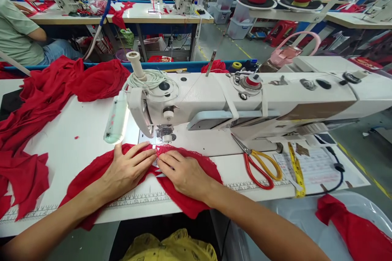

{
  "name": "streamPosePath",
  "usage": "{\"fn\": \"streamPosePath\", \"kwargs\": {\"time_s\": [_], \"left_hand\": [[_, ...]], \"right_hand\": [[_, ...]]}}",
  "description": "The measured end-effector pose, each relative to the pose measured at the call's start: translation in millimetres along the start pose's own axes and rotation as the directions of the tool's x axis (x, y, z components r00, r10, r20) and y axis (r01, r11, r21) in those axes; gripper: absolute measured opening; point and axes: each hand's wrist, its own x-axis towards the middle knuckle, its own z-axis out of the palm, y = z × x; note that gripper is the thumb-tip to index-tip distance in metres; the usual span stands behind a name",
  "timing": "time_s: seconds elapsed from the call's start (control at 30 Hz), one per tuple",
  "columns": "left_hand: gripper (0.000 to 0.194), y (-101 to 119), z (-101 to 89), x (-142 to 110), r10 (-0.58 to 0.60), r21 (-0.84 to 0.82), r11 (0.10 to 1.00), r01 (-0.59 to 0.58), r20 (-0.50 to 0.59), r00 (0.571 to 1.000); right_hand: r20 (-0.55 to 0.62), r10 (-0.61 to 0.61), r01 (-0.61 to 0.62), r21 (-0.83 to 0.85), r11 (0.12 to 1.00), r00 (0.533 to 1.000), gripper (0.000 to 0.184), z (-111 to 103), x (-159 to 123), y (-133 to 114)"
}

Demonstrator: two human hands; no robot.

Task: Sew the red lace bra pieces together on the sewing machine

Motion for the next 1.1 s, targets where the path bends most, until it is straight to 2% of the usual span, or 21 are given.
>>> {"fn": "streamPosePath", "kwargs": {"time_s": [0.1, 0.27, 0.4, 0.63, 0.8, 0.97, 1.03, 1.1], "left_hand": [[0.025, 0, 1.7, 0, -0.028, -0.014, 1.000, 0.028, 0.002, 1.000], [0.024, -1, 5.6, 0, -0.006, -0.018, 1.000, 0.005, -0.068, 0.998], [0.026, -1, 8.2, 0, -0.009, -0.041, 0.999, 0.006, -0.076, 0.997], [0.028, -6, 11.1, -1, 0.007, -0.082, 0.997, -0.009, -0.031, 0.999], [0.029, -8, 12.3, -2, -0.033, -0.150, 0.988, 0.032, -0.003, 0.999], [0.026, -5, 9.9, -3, -0.032, -0.104, 0.994, 0.034, 0.015, 0.999], [0.026, -6, 7.9, -3, -0.019, -0.088, 0.996, 0.021, 0.020, 1.000], [0.026, -12, 5.6, -3, 0.006, -0.083, 0.997, -0.003, 0.038, 0.999]], "right_hand": [[0.005, 0.010, -0.011, 0.018, 1.000, 1.000, 0.047, 0, 0, 0], [0.004, 0.002, -0.002, 0.021, 1.000, 1.000, 0.046, 1, -1, 2], [0.007, -0.002, 0.002, 0.005, 1.000, 1.000, 0.045, 1, 0, 3], [-0.002, 0.001, -0.001, 0.004, 1.000, 1.000, 0.043, -2, 1, 3], [0.008, 0.007, -0.007, 0.019, 1.000, 1.000, 0.044, 0, 2, 2], [-0.013, 0.001, 0.000, 0.052, 0.999, 1.000, 0.045, -10, 1, 5], [-0.028, 0.071, -0.070, 0.009, 0.997, 0.997, 0.046, -21, -4, 11], [-0.032, 0.232, -0.234, -0.100, 0.967, 0.972, 0.042, -30, -11, 21]]}}
